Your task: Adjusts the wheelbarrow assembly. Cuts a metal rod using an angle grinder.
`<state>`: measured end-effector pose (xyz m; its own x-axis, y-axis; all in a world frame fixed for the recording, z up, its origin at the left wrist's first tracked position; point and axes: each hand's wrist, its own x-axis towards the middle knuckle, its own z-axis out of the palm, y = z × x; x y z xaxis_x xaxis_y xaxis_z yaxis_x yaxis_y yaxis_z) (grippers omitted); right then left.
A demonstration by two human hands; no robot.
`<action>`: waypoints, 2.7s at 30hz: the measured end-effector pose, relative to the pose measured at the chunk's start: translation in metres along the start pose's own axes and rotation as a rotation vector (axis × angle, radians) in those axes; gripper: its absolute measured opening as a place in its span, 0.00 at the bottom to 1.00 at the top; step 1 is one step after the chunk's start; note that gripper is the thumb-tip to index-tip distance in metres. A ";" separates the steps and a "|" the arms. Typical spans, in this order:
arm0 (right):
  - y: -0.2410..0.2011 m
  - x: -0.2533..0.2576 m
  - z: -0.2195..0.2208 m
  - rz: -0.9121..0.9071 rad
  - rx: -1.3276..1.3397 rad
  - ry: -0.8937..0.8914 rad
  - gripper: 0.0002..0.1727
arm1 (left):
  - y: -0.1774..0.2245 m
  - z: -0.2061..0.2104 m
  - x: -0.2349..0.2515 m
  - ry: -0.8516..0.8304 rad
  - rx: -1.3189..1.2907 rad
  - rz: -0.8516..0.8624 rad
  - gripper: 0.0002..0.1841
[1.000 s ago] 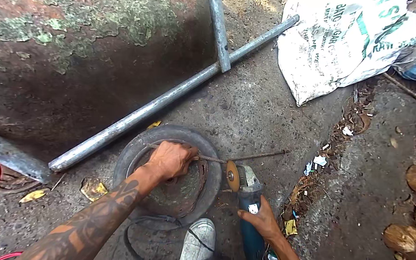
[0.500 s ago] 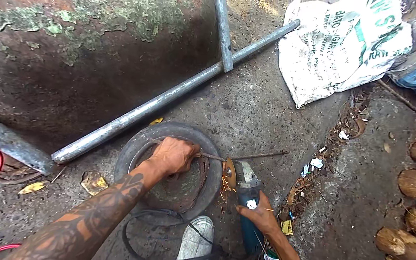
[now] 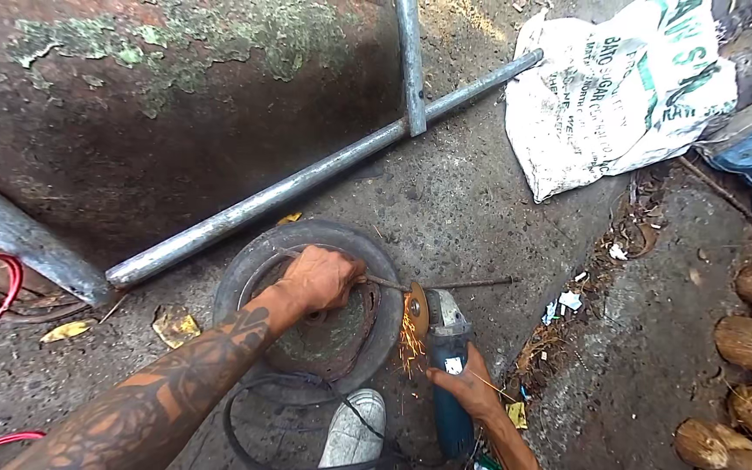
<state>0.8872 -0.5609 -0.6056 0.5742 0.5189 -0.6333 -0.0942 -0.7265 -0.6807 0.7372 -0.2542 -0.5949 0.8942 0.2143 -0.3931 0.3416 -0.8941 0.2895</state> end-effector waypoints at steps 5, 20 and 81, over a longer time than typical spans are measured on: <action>-0.004 0.002 0.000 -0.017 -0.002 0.009 0.49 | 0.001 -0.001 0.000 -0.018 0.005 -0.008 0.15; 0.005 -0.004 0.004 -0.018 0.015 0.022 0.51 | 0.002 -0.004 0.000 -0.036 0.016 -0.020 0.15; -0.008 -0.050 0.021 -0.077 0.397 0.193 0.51 | 0.111 0.028 -0.055 0.855 -0.260 -0.361 0.10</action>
<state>0.8421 -0.5718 -0.5759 0.7292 0.4442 -0.5205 -0.3282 -0.4405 -0.8356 0.7174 -0.3762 -0.5653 0.5963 0.7652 0.2425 0.5990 -0.6253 0.5002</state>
